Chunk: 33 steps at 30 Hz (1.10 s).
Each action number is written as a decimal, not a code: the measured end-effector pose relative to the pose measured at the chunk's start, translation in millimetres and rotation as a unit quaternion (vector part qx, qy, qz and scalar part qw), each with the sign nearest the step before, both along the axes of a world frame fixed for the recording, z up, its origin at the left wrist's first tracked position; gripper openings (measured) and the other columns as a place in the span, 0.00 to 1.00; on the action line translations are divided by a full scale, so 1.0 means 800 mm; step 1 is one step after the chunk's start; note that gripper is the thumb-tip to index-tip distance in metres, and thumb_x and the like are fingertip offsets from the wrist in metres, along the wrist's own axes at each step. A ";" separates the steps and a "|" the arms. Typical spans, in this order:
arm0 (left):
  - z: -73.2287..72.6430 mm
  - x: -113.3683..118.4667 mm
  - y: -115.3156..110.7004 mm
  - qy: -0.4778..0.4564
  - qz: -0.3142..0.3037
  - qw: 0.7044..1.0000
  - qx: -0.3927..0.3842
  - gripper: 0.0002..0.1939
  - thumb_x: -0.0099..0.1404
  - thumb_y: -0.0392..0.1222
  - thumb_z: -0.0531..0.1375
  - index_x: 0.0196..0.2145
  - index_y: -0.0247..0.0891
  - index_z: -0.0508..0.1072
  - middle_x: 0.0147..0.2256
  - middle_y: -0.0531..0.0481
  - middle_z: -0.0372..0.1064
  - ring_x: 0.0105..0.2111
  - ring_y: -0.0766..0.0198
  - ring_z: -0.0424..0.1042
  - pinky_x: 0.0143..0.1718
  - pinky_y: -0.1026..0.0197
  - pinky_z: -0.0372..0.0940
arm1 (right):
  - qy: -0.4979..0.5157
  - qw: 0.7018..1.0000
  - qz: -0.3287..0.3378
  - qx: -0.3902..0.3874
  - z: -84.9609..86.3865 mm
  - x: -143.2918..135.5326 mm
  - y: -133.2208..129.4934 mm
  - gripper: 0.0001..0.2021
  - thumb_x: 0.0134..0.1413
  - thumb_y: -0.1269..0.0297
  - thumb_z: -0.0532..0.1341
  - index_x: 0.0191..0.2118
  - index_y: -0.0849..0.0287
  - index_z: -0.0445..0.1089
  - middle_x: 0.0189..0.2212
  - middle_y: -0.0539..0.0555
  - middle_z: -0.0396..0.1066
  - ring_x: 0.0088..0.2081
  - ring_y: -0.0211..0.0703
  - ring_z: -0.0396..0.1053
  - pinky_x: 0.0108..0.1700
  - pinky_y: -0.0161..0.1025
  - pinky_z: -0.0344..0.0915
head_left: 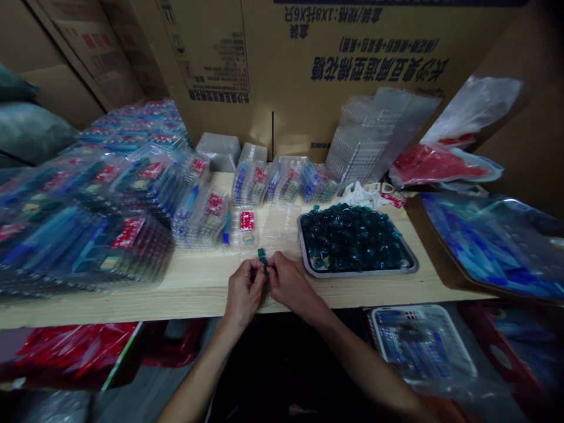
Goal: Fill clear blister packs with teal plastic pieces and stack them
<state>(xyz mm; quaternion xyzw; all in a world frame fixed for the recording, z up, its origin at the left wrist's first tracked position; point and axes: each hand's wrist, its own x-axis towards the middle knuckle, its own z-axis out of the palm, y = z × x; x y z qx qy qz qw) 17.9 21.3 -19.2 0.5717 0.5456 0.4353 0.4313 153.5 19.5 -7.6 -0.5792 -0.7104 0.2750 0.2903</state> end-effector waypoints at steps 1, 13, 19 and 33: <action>0.000 -0.001 0.000 0.007 -0.006 1.000 0.003 0.08 0.60 0.45 0.60 0.31 0.38 0.71 0.26 0.54 0.67 0.26 0.66 0.64 0.30 0.65 0.58 | -0.004 1.000 0.005 -0.001 0.001 0.001 0.000 0.04 0.58 0.74 0.52 0.36 0.58 0.61 0.29 0.53 0.69 0.30 0.42 0.67 0.34 0.37 0.56; -0.001 -0.001 -0.004 -0.011 -0.044 0.999 -0.001 0.09 0.65 0.48 0.56 0.34 0.40 0.66 0.26 0.55 0.62 0.26 0.64 0.60 0.30 0.63 0.57 | 0.007 0.998 0.055 -0.002 0.010 0.005 0.006 0.06 0.56 0.75 0.52 0.36 0.57 0.58 0.27 0.50 0.66 0.30 0.41 0.66 0.31 0.35 0.54; 0.001 0.001 -0.005 0.002 -0.038 0.999 -0.007 0.08 0.66 0.46 0.55 0.34 0.41 0.65 0.27 0.54 0.63 0.27 0.63 0.61 0.31 0.62 0.57 | -0.024 0.998 0.054 0.002 0.008 -0.005 0.000 0.05 0.57 0.74 0.52 0.38 0.57 0.58 0.32 0.55 0.69 0.33 0.44 0.67 0.34 0.38 0.57; 0.018 -0.017 0.001 -0.203 -0.070 0.962 -0.168 0.15 0.61 0.51 0.64 0.36 0.37 0.68 0.27 0.54 0.68 0.26 0.69 0.66 0.27 0.68 0.58 | -0.006 1.000 0.007 0.009 0.012 0.012 0.018 0.07 0.55 0.75 0.54 0.39 0.57 0.60 0.29 0.52 0.68 0.31 0.43 0.68 0.34 0.37 0.57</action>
